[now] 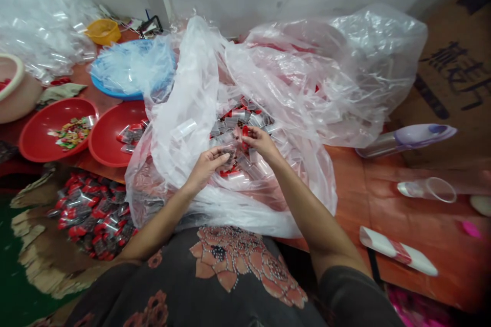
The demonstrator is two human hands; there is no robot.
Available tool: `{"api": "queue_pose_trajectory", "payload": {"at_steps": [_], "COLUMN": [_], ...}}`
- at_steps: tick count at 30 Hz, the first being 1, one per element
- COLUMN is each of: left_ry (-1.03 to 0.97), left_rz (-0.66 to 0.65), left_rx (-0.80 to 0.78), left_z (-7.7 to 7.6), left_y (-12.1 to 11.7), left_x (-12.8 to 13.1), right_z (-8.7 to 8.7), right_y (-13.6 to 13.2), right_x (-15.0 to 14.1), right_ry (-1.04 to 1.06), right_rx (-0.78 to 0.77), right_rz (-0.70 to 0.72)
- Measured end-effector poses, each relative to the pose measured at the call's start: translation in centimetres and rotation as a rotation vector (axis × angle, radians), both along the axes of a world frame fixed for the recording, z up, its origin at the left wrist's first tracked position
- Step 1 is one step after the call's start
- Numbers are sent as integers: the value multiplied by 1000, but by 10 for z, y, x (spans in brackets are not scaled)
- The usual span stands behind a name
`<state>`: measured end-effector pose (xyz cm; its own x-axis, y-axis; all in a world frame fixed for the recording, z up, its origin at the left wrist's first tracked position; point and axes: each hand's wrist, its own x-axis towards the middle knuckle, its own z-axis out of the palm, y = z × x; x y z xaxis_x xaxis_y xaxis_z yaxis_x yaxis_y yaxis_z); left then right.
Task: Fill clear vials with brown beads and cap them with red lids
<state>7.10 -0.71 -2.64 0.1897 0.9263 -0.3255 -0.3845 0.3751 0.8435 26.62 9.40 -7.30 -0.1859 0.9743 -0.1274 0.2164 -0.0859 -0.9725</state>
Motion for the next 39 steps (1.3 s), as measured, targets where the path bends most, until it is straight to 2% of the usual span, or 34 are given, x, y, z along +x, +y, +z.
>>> {"api": "queue_pose_trajectory", "payload": {"at_steps": [2, 4, 6, 9, 12, 18, 22, 27, 30, 35, 39], "left_ry": [28, 53, 86, 167, 261, 415, 371, 263, 158, 31, -38], "left_rz": [-28, -71, -136, -241, -286, -317, -284, -236, -187, -76, -20], "left_rx": [18, 39, 73, 134, 176, 265, 255, 150, 110, 53, 23], "left_z": [-2, -3, -2, -3, -6, -12, -11, -8, -5, -2, -1], "left_y": [-1, -1, -2, -2, -2, -2, -3, -7, -7, -5, -6], "left_x": [3, 8, 12, 15, 17, 21, 24, 25, 27, 35, 38], "right_z": [9, 22, 35, 47, 49, 38, 34, 34, 28, 21, 25], "right_y": [-17, -35, -51, -67, -75, -87, -96, -107, -112, -117, -121], "right_x": [9, 17, 23, 27, 25, 16, 13, 14, 10, -1, -3], "right_ry": [312, 475, 529, 522, 461, 192, -46, -191, -248, -367, -439], "right_rx": [-111, -189, -222, -168, -78, 35, 210, 368, 461, 579, 659], "right_rz": [-44, -53, -31, 33, 90, 179, 183, 307, 256, 20, 6]}}
